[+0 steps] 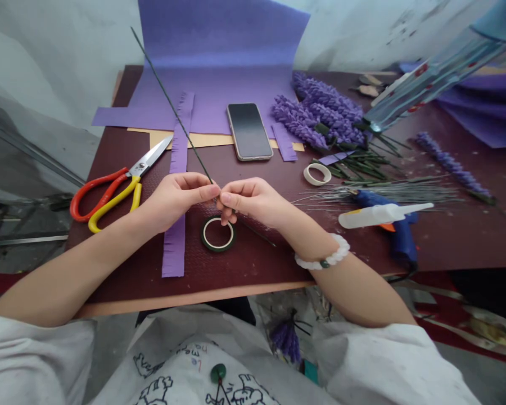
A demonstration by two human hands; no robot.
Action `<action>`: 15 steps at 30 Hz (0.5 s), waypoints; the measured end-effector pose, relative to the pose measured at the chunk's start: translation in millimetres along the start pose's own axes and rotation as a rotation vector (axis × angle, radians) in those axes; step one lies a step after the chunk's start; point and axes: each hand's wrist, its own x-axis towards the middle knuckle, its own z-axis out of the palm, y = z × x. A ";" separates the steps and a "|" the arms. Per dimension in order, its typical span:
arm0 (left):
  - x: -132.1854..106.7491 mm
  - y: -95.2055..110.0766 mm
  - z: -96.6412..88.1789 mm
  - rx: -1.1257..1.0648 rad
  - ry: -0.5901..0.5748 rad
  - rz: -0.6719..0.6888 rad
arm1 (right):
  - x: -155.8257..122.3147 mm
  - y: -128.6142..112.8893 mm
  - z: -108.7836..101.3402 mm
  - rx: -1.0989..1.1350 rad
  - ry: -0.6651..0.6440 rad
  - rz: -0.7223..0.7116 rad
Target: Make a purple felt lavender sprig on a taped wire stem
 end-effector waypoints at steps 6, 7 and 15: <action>-6.9 13.5 -6.0 0.689 0.086 0.319 | 0.0 -0.3 -1.1 -0.048 -0.005 0.053; -7.8 14.9 -7.2 0.809 0.139 0.451 | -0.1 -0.5 -1.2 -0.051 0.002 0.047; -0.1 9.4 -14.8 1.176 -0.026 0.860 | -1.2 0.5 -2.5 -0.095 -0.032 0.025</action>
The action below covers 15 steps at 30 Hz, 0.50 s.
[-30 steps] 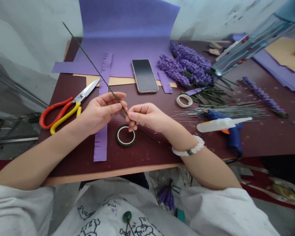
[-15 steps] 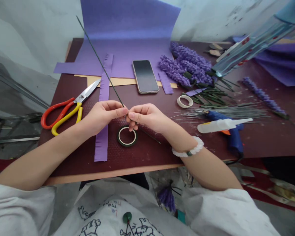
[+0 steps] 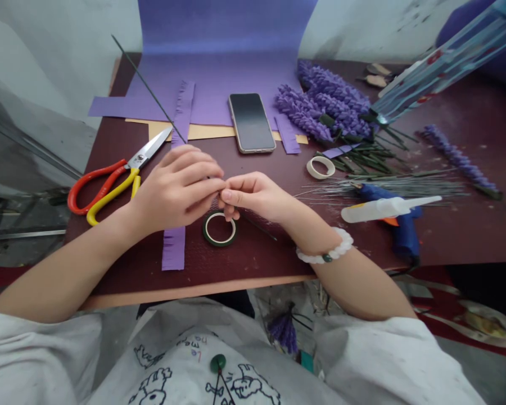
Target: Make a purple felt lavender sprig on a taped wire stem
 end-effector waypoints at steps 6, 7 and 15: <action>-0.5 -1.4 0.4 -0.072 -0.051 -0.020 | -1.5 0.1 -1.4 0.086 -0.044 -0.025; -0.8 -0.6 0.0 -0.095 -0.039 -0.030 | -1.6 -0.1 -1.1 0.134 -0.063 -0.021; -4.5 5.4 3.9 -0.003 0.091 -0.017 | 1.6 0.7 -0.1 0.397 -0.119 0.025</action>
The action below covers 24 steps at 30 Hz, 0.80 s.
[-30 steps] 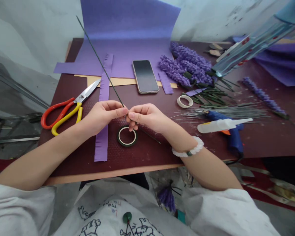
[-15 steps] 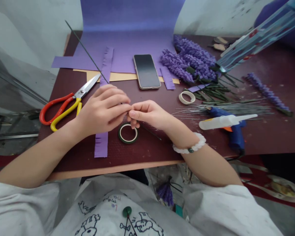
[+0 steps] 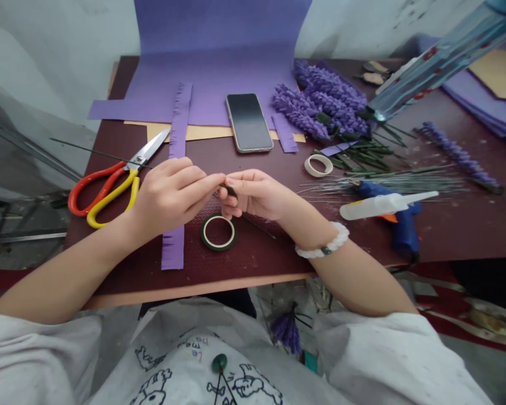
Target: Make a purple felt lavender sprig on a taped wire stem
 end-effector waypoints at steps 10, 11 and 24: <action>-1.5 2.5 1.3 0.112 0.026 -0.008 | 2.9 1.5 -5.7 0.100 0.003 0.069; -1.8 3.5 1.3 0.126 0.022 -0.016 | 3.3 1.8 -6.2 0.108 -0.002 0.083; -4.4 5.8 2.5 0.198 -0.023 -0.062 | 5.8 2.6 3.4 -0.024 0.154 0.085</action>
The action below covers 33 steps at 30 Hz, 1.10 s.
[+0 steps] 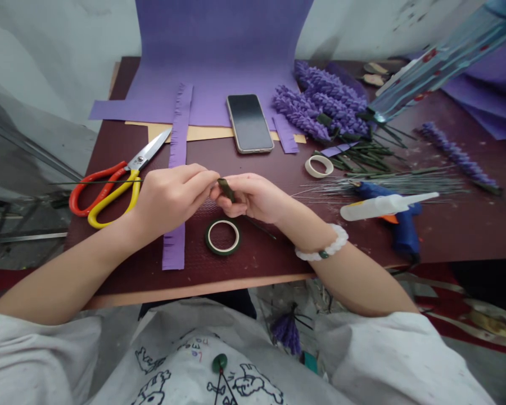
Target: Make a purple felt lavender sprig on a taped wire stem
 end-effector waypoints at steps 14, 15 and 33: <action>1.4 -0.1 0.9 -0.085 -0.002 -0.154 | 2.0 11.1 6.9 -0.225 0.221 -0.289; 1.8 -0.2 0.9 -0.062 -0.008 -0.133 | 1.3 9.6 6.4 -0.168 0.198 -0.250; 6.2 -8.8 -0.6 0.261 0.150 0.364 | -6.3 -7.1 -1.8 0.091 0.021 0.079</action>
